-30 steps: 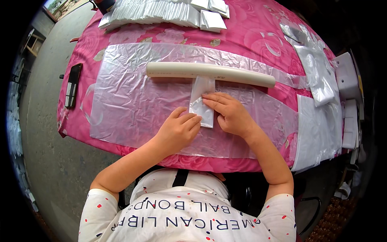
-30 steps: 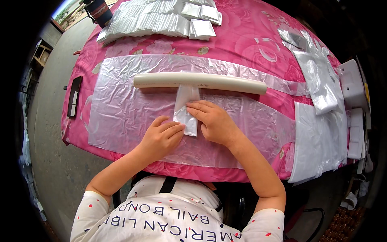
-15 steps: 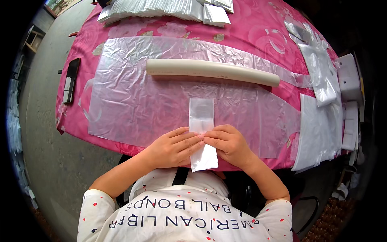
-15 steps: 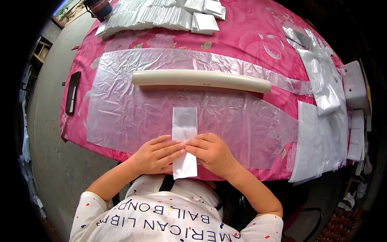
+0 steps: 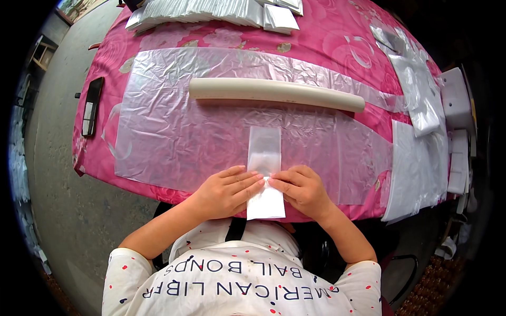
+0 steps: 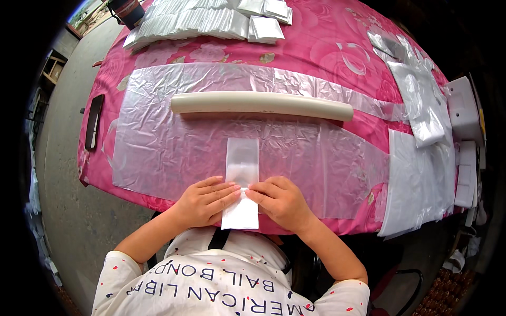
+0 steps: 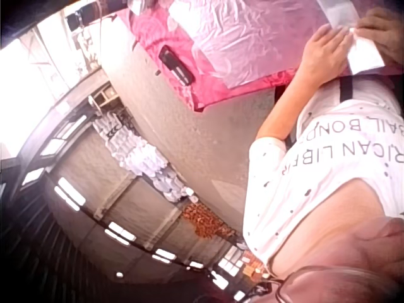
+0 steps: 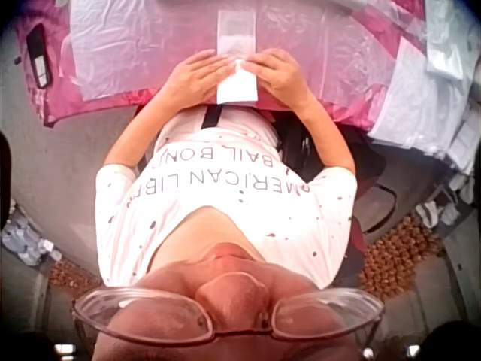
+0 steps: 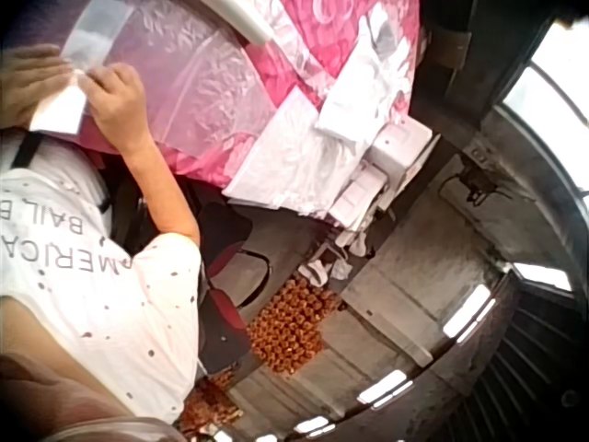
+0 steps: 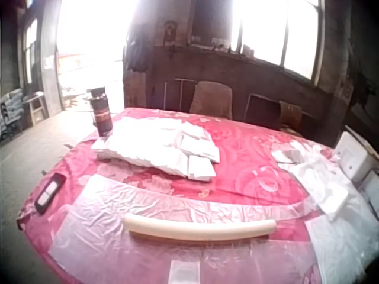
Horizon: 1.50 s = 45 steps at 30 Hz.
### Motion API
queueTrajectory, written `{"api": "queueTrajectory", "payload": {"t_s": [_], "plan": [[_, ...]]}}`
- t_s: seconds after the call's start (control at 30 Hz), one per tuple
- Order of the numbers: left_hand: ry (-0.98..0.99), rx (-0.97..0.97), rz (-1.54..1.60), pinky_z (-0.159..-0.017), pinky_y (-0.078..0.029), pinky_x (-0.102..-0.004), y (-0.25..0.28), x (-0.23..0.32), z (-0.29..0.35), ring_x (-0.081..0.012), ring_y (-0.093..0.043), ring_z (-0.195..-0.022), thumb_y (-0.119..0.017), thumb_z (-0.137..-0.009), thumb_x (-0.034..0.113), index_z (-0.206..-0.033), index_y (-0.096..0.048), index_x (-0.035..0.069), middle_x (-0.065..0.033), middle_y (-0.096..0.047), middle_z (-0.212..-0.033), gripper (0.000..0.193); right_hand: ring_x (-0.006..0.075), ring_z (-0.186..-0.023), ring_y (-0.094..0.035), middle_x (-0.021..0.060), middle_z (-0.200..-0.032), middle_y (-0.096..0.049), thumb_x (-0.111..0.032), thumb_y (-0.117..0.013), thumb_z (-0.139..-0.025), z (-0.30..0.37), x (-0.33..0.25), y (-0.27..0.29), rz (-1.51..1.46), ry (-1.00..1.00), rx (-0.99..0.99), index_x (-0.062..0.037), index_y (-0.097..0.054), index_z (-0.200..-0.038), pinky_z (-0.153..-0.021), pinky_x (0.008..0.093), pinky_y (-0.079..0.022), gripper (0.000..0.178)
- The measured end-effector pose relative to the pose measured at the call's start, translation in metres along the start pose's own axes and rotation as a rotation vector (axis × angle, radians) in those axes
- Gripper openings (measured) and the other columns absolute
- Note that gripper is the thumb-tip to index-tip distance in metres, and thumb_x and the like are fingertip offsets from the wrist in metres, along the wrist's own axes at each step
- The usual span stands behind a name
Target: The person repeatedly wraps small white rectangular items in clear plastic film. They unroll a sheet, place an item on it, fold the film around the item, and set the wrapped unit aside. The process is repeated multiple times on a pink floral tablecloth.
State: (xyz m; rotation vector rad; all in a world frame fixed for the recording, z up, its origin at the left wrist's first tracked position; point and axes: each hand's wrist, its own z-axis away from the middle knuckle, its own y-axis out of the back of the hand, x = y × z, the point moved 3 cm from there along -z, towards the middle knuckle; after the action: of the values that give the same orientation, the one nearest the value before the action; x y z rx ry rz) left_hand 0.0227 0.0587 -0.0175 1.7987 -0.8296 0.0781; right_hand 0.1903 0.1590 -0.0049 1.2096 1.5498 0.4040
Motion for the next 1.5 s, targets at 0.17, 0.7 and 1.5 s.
{"api": "queueTrajectory", "payload": {"t_s": [0.17,0.7,1.5], "plan": [[0.219,0.153,0.261,-0.075,-0.049,-0.0346,0.000,-0.009,-0.005,-0.0237,-0.064,-0.080,-0.063,-0.075,0.011,-0.127,-0.045,0.001,-0.0081,-0.067,-0.094,0.056,0.0234,-0.065,-0.058,0.0079,-0.076,-0.065,-0.010,-0.065,-0.075,-0.006,0.013,0.001,-0.212,-0.265,0.021,-0.0034,-0.067,-0.089,-0.060,0.0313,-0.046,0.016],[0.420,0.184,-0.144,-0.090,-0.043,-0.0385,0.014,-0.019,-0.038,-0.0310,-0.054,-0.107,-0.068,-0.074,0.016,-0.136,-0.029,-0.005,-0.0227,-0.045,-0.128,0.076,0.0122,-0.055,-0.063,0.0076,-0.060,-0.062,-0.020,-0.059,-0.083,-0.042,0.039,0.000,-0.517,-1.103,-0.359,0.0026,-0.065,-0.074,-0.049,0.0267,-0.047,0.025],[0.306,-0.261,-0.090,-0.111,-0.005,-0.0480,-0.020,0.007,-0.020,-0.0361,-0.016,-0.137,-0.065,-0.064,0.061,-0.137,-0.012,-0.011,-0.0248,-0.021,-0.144,0.116,0.0250,-0.067,-0.061,0.0093,-0.075,-0.061,-0.021,-0.072,-0.071,-0.002,-0.005,0.026,0.014,-0.790,-0.112,-0.0040,-0.060,-0.081,-0.060,0.0349,-0.048,0.023]]}}
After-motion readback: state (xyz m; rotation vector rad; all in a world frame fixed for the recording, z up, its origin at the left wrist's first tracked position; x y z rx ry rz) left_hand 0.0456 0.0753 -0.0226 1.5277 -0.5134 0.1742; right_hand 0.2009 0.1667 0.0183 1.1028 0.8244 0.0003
